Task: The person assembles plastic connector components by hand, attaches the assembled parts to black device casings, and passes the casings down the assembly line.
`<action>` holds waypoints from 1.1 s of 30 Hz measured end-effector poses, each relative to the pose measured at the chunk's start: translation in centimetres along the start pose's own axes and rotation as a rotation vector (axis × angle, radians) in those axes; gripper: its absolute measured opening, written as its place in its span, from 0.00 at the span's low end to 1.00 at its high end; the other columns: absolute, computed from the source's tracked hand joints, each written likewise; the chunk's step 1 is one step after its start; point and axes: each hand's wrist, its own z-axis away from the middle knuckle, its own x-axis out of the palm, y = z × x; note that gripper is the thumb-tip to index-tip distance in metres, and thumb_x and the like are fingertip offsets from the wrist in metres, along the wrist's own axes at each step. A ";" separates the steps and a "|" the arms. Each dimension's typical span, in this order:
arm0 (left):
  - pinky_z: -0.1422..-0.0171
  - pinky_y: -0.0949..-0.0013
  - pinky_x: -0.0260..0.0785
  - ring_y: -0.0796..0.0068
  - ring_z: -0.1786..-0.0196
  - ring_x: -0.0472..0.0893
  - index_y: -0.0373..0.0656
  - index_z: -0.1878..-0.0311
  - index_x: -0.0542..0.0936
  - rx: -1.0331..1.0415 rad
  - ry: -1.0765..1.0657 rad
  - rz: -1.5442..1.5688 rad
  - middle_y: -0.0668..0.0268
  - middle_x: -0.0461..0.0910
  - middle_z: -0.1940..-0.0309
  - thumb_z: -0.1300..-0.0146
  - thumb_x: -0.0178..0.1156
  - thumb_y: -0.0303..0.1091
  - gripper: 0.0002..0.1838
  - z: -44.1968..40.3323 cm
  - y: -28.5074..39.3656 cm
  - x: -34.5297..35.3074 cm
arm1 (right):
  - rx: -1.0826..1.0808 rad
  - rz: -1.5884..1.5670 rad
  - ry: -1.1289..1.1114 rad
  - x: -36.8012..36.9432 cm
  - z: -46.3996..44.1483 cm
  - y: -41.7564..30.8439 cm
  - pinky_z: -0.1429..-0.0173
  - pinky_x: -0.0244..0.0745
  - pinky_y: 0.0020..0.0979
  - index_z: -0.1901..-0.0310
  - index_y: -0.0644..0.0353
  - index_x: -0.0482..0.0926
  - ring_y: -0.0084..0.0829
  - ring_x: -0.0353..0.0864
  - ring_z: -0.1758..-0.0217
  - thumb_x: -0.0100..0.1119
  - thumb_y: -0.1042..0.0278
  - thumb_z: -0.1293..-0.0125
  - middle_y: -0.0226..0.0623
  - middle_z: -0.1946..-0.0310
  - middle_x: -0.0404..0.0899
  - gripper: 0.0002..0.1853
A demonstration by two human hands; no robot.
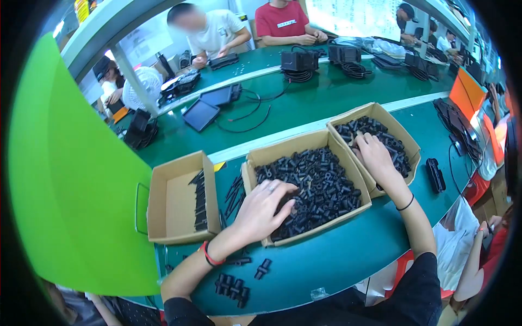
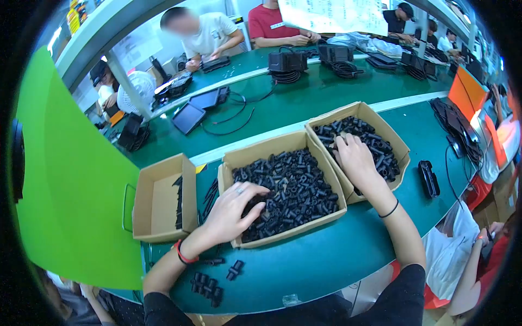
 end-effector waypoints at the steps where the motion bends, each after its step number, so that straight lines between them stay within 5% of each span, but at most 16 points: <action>1: 0.44 0.58 0.68 0.55 0.50 0.77 0.41 0.50 0.77 -0.012 -0.001 -0.008 0.58 0.78 0.55 0.34 0.58 0.35 0.13 0.1 0.0 -0.1 | 0.026 -0.062 -0.029 -0.3 0.0 -0.2 0.53 0.77 0.41 0.60 0.60 0.74 0.44 0.78 0.55 0.62 0.69 0.41 0.44 0.62 0.75 0.10; 6: 0.46 0.59 0.68 0.56 0.52 0.77 0.41 0.51 0.78 -0.014 0.041 0.008 0.59 0.79 0.58 0.33 0.57 0.35 0.12 0.4 0.0 0.1 | -0.005 -0.233 -0.026 -0.8 0.0 -0.3 0.50 0.75 0.42 0.58 0.61 0.71 0.47 0.76 0.54 0.60 0.76 0.42 0.44 0.61 0.74 0.11; 33: 0.47 0.60 0.68 0.60 0.55 0.77 0.40 0.62 0.80 0.030 0.044 0.028 0.62 0.80 0.60 0.34 0.55 0.32 0.07 0.6 -0.8 0.4 | -0.006 -0.223 -0.093 -1.1 0.1 -0.2 0.50 0.72 0.42 0.57 0.61 0.71 0.45 0.74 0.54 0.58 0.72 0.36 0.43 0.62 0.74 0.08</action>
